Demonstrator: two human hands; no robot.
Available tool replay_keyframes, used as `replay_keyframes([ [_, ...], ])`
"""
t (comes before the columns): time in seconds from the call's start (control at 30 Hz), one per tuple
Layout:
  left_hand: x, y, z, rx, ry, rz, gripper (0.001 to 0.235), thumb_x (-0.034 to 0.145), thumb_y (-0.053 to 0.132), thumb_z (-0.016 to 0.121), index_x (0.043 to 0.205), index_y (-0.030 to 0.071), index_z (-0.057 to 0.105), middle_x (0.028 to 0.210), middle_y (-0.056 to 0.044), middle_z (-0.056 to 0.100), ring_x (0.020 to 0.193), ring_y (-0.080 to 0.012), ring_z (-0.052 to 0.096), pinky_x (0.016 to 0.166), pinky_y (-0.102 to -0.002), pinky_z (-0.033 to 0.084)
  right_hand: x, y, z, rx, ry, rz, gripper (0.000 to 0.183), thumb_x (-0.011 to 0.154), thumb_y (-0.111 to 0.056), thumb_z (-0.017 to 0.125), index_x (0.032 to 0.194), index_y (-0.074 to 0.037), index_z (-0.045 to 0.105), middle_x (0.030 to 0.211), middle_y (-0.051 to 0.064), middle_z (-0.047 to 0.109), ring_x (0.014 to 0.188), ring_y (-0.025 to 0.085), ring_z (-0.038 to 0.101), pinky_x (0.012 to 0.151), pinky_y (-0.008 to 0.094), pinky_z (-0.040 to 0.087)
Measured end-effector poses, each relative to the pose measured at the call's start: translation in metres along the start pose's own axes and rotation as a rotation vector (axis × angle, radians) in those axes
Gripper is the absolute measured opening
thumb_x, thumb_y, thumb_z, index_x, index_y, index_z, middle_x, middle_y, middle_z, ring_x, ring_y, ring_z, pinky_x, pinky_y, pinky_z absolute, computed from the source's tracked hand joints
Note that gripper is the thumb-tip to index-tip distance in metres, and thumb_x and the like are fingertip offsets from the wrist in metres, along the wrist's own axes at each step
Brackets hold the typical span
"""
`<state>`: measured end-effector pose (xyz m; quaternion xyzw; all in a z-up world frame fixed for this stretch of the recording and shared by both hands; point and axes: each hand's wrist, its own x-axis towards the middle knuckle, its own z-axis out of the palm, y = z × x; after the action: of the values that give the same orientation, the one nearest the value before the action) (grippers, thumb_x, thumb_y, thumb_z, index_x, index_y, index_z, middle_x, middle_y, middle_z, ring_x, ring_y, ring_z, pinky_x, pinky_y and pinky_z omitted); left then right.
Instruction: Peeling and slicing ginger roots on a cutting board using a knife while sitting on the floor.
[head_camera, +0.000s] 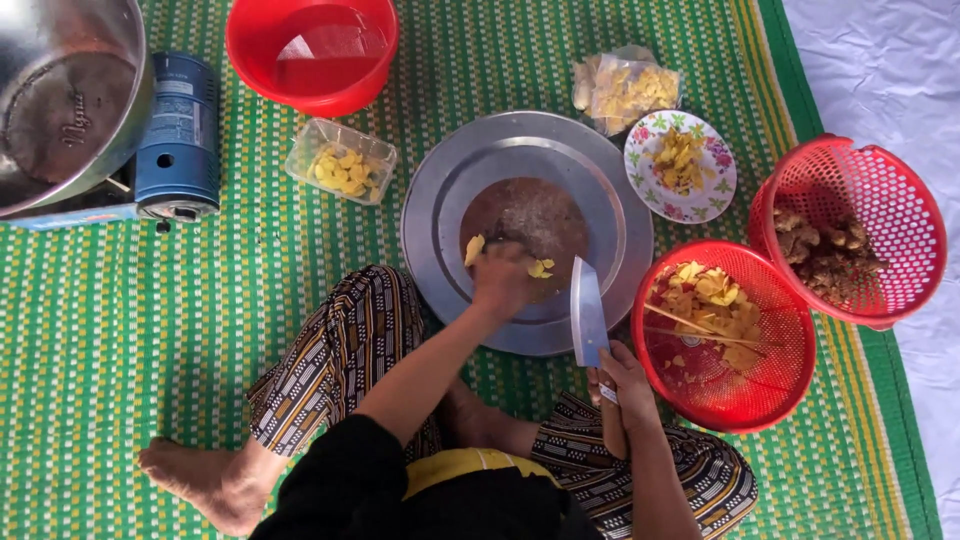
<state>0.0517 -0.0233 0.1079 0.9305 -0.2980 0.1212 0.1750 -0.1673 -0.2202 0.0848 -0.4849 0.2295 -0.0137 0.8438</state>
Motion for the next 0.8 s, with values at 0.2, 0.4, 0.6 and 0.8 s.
replay_keyframes([
  [0.2, 0.007, -0.106, -0.001, -0.509, -0.184, -0.737, 0.040, 0.094, 0.028, 0.061, 0.132, 0.015, 0.062, 0.122, -0.013, 0.057, 0.110, -0.0386, 0.063, 0.086, -0.052, 0.054, 0.002, -0.028, 0.041, -0.210, 0.012, 0.061, 0.036, 0.104, -0.007, 0.056, 0.138, 0.004, 0.051, 0.065, 0.017, 0.061, 0.049, 0.033, 0.069, 0.037, 0.044, 0.055],
  [0.4, -0.003, -0.106, 0.012, -0.674, -0.250, -0.741, 0.037, 0.096, 0.034, 0.066, 0.125, 0.013, 0.074, 0.112, -0.016, 0.072, 0.106, -0.0405, 0.071, 0.082, -0.050, 0.058, 0.044, -0.014, 0.085, -0.482, -0.039, 0.040, 0.034, 0.106, -0.007, 0.053, 0.138, 0.002, 0.055, 0.069, 0.023, 0.072, 0.052, 0.035, 0.075, 0.041, 0.045, 0.060],
  [0.6, 0.004, -0.083, 0.003, -0.686, -0.208, -0.675, 0.033, 0.099, 0.027, 0.062, 0.121, 0.004, 0.071, 0.109, -0.021, 0.070, 0.108, -0.0439, 0.069, 0.088, -0.054, 0.058, 0.082, -0.007, 0.128, -1.592, -0.166, -0.283, 0.040, 0.102, -0.004, 0.058, 0.140, 0.001, 0.046, 0.084, 0.018, 0.071, 0.067, 0.032, 0.076, 0.048, 0.040, 0.058],
  [0.8, 0.002, -0.083, 0.010, -0.681, -0.171, -0.681, 0.027, 0.096, 0.025, 0.067, 0.113, 0.005, 0.075, 0.103, -0.021, 0.073, 0.103, -0.0432, 0.071, 0.085, -0.053, 0.058, 0.130, 0.048, 0.140, -1.752, -0.069, -0.259, 0.033, 0.096, -0.018, 0.062, 0.124, -0.004, 0.053, 0.100, 0.019, 0.072, 0.088, 0.040, 0.077, 0.068, 0.053, 0.064],
])
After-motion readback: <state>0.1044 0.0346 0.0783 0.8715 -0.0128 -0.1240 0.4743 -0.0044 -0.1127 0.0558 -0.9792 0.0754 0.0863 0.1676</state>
